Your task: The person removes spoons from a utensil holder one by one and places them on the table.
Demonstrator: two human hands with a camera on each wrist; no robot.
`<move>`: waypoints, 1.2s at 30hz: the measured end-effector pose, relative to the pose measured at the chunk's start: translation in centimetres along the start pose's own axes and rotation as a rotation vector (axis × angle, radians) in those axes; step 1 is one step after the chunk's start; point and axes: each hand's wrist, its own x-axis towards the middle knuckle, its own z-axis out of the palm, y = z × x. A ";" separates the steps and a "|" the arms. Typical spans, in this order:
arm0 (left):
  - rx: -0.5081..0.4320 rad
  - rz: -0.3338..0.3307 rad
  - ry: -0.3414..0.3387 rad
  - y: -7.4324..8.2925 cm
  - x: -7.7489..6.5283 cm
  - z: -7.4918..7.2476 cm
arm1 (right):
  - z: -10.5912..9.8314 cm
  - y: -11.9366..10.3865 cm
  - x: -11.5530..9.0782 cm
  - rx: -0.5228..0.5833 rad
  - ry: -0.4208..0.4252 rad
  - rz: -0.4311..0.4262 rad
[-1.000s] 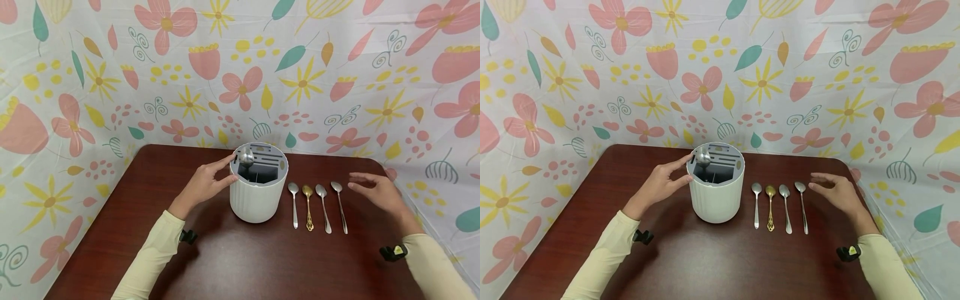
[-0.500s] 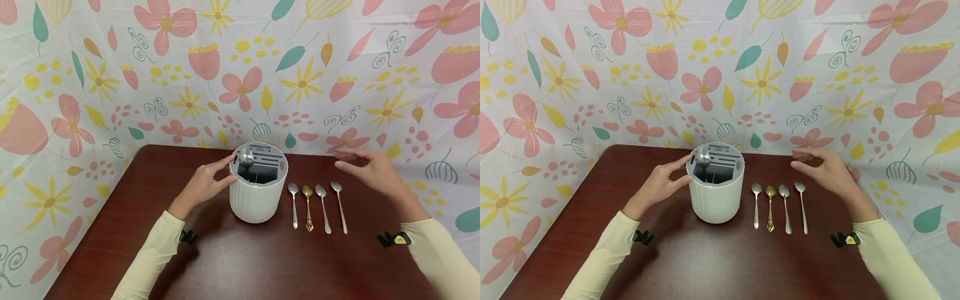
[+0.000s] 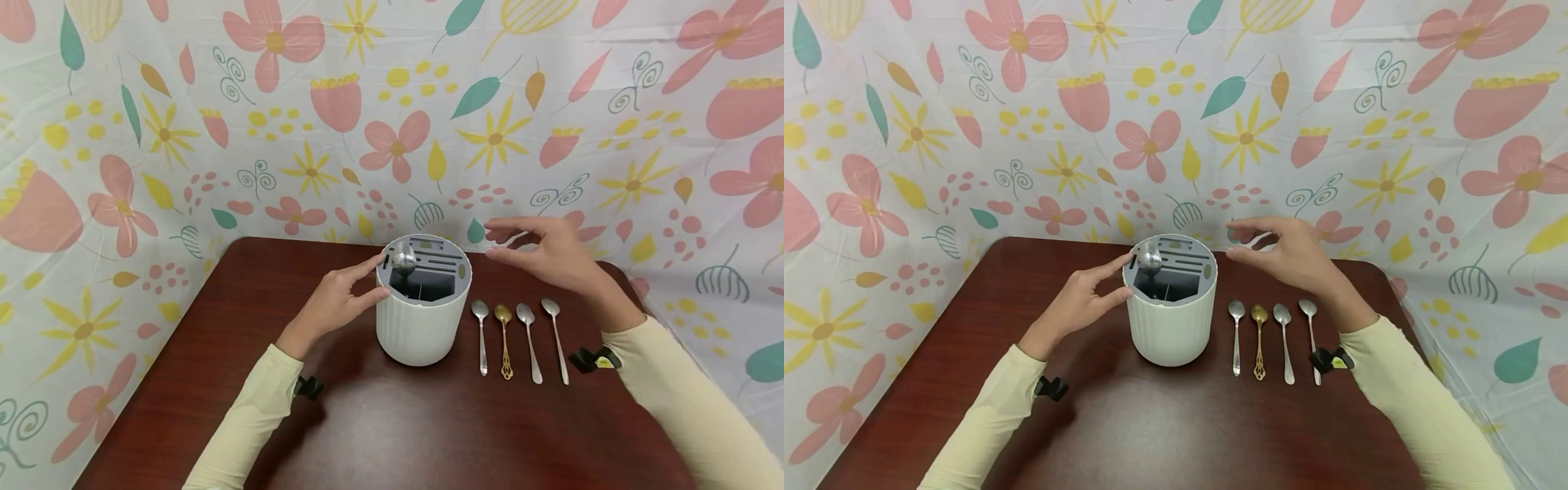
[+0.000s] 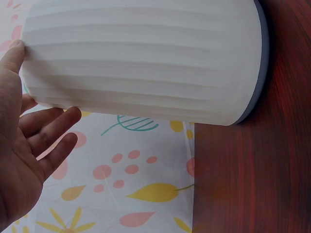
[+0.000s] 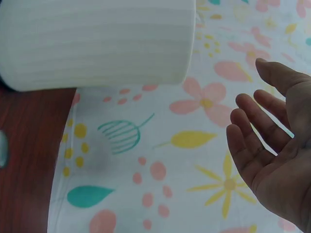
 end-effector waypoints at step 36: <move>0.002 0.008 -0.002 -0.2 0.1 0.1 | 8.5 -2.6 5.1 -0.017 -0.176 -0.187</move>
